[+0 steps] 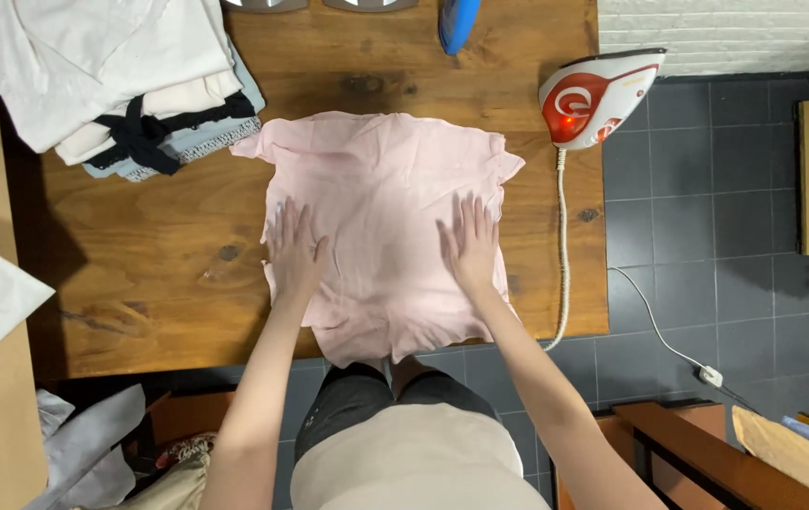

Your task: The person is folding several different tops, including a white t-shirt, a pink top, and a white ruffled blouse, on a wooden surface.

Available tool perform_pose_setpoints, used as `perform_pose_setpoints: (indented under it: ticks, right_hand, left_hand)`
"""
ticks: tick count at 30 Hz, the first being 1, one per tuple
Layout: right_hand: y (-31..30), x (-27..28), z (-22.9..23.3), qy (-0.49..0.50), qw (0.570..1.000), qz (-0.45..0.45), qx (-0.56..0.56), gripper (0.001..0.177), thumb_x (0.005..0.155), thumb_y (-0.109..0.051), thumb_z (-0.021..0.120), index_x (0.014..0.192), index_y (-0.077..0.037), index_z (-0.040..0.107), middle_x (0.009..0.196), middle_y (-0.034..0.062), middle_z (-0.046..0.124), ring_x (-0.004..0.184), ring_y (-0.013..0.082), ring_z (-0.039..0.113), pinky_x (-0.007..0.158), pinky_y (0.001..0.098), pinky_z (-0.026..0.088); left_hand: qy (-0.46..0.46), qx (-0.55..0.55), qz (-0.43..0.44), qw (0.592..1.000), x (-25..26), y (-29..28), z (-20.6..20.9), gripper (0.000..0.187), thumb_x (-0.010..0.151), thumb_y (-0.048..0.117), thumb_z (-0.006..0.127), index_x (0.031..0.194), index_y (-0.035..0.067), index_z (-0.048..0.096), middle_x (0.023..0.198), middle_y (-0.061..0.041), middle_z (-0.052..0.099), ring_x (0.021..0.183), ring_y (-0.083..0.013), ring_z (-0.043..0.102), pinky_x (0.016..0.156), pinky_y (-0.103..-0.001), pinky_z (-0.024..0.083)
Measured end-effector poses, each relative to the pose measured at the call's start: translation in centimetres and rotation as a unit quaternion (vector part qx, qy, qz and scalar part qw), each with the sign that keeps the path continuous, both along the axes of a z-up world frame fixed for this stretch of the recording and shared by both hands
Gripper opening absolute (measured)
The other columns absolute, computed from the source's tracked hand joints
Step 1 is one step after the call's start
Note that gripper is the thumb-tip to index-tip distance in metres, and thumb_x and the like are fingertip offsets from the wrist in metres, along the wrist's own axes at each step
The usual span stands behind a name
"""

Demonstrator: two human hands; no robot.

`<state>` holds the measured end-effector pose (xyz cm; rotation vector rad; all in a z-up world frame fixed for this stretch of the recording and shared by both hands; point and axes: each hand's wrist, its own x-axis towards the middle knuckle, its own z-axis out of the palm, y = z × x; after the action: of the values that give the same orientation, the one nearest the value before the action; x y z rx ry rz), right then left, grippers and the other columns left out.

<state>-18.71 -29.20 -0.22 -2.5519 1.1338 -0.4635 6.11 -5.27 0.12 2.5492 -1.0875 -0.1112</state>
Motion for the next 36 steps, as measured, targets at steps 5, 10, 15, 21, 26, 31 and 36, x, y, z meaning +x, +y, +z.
perform_pose_setpoints:
  ticks: [5,10,15,21,26,31,36]
  right_hand:
    - [-3.5,5.2,-0.9,0.004,0.999,-0.034,0.012,0.067,0.108,-0.050,0.055,0.165,-0.023,0.035,0.171,0.0129,0.030,0.155,0.0383,0.030,0.125,0.0595,0.026]
    - [-6.4,4.7,-6.0,0.099,0.995,-0.023,-0.025,0.070,0.106,-0.059,0.049,0.167,-0.032,0.028,0.174,0.0070,0.023,0.158,0.0347,0.026,0.127,0.0604,0.015]
    - [-10.5,5.0,-6.4,0.104,0.992,-0.047,-0.051,0.070,0.105,-0.063,0.050,0.166,-0.034,0.032,0.174,0.0022,0.025,0.157,0.0294,0.027,0.125,0.0593,0.021]
    - [-10.4,5.4,-3.4,0.064,0.994,-0.080,-0.036,0.060,0.112,-0.048,0.047,0.166,-0.026,0.035,0.172,0.0047,0.029,0.158,0.0294,0.027,0.127,0.0579,0.017]
    - [-0.7,0.9,1.4,0.069,0.996,0.060,0.000,0.062,0.110,-0.051,0.039,0.166,-0.027,0.034,0.171,0.0067,0.033,0.157,0.0308,0.029,0.126,0.0575,0.019]
    - [5.7,-11.4,-3.1,0.148,0.984,0.096,-0.017,0.073,0.096,-0.052,0.057,0.164,-0.035,0.038,0.170,0.0031,0.036,0.154,0.0275,0.034,0.128,0.0557,0.021]
    - [7.8,-17.9,-2.4,0.093,0.994,0.050,-0.014,0.071,0.091,-0.033,0.066,0.160,-0.025,0.047,0.165,0.0046,0.044,0.151,0.0272,0.041,0.129,0.0491,0.027]
  left_hand:
    - [0.010,0.034,-0.023,0.999,3.1,-6.4,-2.1,0.076,0.100,0.052,0.060,0.164,0.018,0.039,0.172,-0.015,0.028,0.159,-0.0367,0.021,0.126,-0.062,0.016]
    - [0.035,0.115,-0.042,0.992,5.0,-9.3,-4.8,0.087,0.099,0.063,0.054,0.170,0.026,0.020,0.177,-0.011,0.012,0.163,-0.0321,0.002,0.123,-0.073,0.003]
    - [0.051,0.127,-0.043,0.990,7.6,-13.5,-3.9,0.088,0.098,0.067,0.052,0.169,0.026,0.020,0.177,-0.014,0.012,0.163,-0.0326,0.000,0.122,-0.074,-0.001]
    - [0.066,0.075,-0.038,0.994,7.9,-15.5,-4.7,0.082,0.100,0.047,0.067,0.167,0.020,0.030,0.175,-0.014,0.018,0.162,-0.0338,0.012,0.123,-0.072,0.011]
    - [0.036,0.033,-0.108,0.993,-0.8,-6.6,-1.8,0.067,0.106,0.039,0.055,0.166,0.019,0.033,0.171,-0.016,0.029,0.159,-0.0361,0.023,0.125,-0.065,0.017]
    - [0.046,0.045,-0.138,0.988,-7.4,5.4,-2.9,0.065,0.101,0.040,0.055,0.162,0.023,0.041,0.169,-0.010,0.037,0.157,-0.0305,0.030,0.126,-0.057,0.023]
    - [0.153,0.031,0.133,0.979,-11.6,11.6,-1.4,0.057,0.101,0.039,0.063,0.149,0.018,0.043,0.147,-0.008,0.045,0.136,-0.0299,0.051,0.113,-0.050,0.045]
